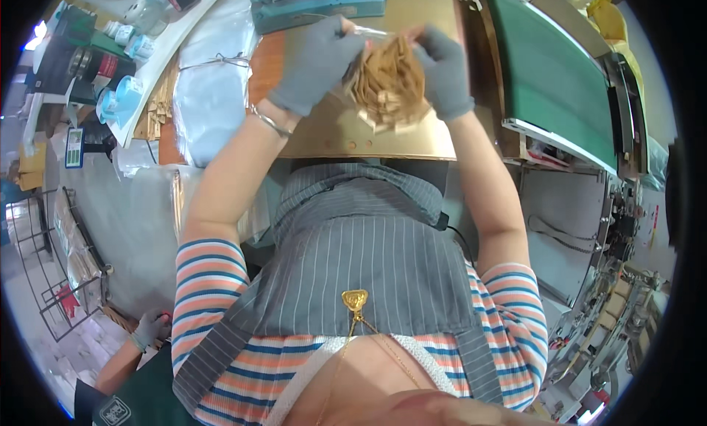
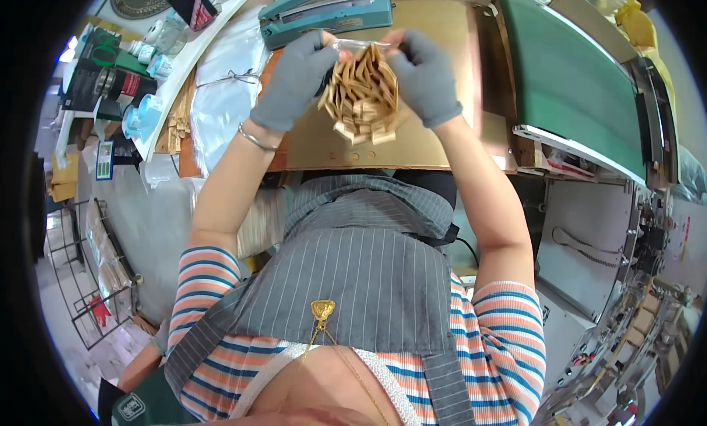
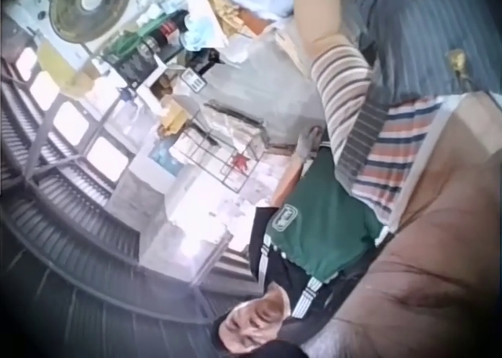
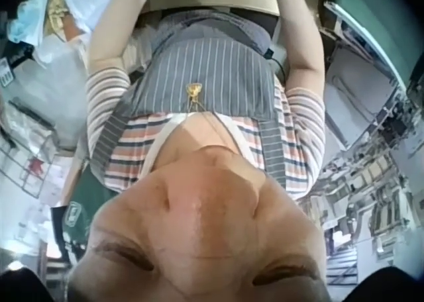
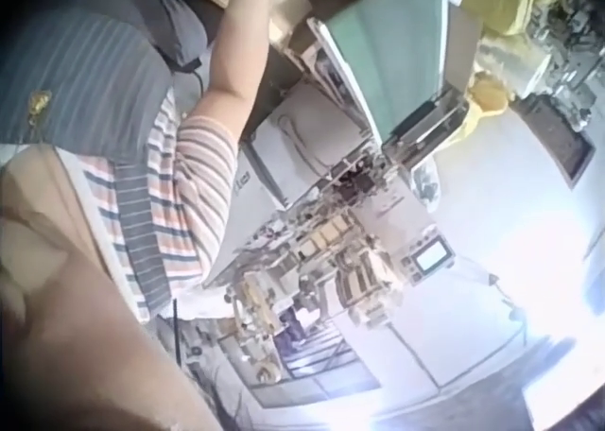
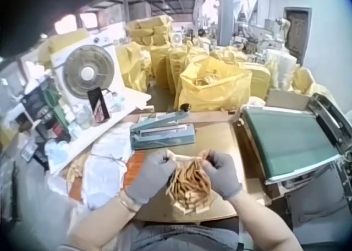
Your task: Gathering bundles of wooden sticks and placing them into plastic bags for sealing.
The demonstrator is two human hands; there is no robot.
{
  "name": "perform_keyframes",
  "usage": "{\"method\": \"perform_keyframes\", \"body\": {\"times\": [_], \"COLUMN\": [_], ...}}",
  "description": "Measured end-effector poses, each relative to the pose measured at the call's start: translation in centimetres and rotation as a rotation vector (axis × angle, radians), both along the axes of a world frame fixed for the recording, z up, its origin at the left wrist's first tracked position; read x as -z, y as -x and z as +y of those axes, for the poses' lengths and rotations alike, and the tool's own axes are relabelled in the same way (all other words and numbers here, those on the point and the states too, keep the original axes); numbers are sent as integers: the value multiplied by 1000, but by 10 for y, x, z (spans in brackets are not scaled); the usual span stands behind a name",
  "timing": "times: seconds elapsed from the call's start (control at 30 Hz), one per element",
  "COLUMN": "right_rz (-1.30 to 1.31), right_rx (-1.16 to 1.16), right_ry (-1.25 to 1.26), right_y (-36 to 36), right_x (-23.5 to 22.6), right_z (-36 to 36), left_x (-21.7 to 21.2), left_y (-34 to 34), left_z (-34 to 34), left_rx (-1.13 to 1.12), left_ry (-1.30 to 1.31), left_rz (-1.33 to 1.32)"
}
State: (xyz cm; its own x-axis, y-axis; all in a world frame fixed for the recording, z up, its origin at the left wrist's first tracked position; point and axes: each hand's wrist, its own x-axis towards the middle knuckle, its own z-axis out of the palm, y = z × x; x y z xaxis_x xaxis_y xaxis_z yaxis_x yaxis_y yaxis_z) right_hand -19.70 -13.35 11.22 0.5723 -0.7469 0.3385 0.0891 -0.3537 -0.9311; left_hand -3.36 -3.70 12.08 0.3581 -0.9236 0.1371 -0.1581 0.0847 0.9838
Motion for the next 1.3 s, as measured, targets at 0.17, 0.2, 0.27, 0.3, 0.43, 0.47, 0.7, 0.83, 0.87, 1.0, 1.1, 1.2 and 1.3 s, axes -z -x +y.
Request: {"method": "perform_keyframes", "body": {"times": [0.17, 0.2, 0.27, 0.3, 0.43, 0.47, 0.7, 0.83, 0.87, 1.0, 1.1, 1.2, 1.3], "right_rz": [150, 36, -3, 9, 292, 530, 253, 286, 158, 306, 431, 114, 280], "right_rx": [139, 187, 229, 286, 380, 278, 146, 92, 60, -31, -128, -115, 10], "right_ry": [312, 380, 369, 415, 547, 495, -98, 71, 178, 869, 896, 209, 391], "right_y": [8, 13, 15, 16, 2, -1, -2, 21, 26, 6, -3, -32, -61], "right_x": [-31, -35, -52, -58, -71, -76, -75, -91, -95, -98, -77, -68, -50], "right_z": [-4, -16, -23, -29, -58, -66, -73, -82, -79, -31, -38, -47, -65], "left_x": [-4, -15, -20, -38, -80, -73, -84, -92, -103, -137, -131, -87, -31], "left_y": [-18, -21, -51, -55, -74, -73, -65, -50, -40, -13, 1, -40, -43], "left_z": [-11, -15, -9, -11, -30, -37, -23, -24, -15, 7, 8, -15, -18], "left_rx": [-36, -70, -39, -31, 277, 234, 115, 232, 217, 214, 114, 69, 144], "left_ry": [100, 97, 192, 195, -373, -414, -135, -205, -182, -153, 64, 283, 43], "left_rz": [-213, -616, -1178, -1172, -433, -648, -467, -427, -388, -278, -335, -428, -228]}}
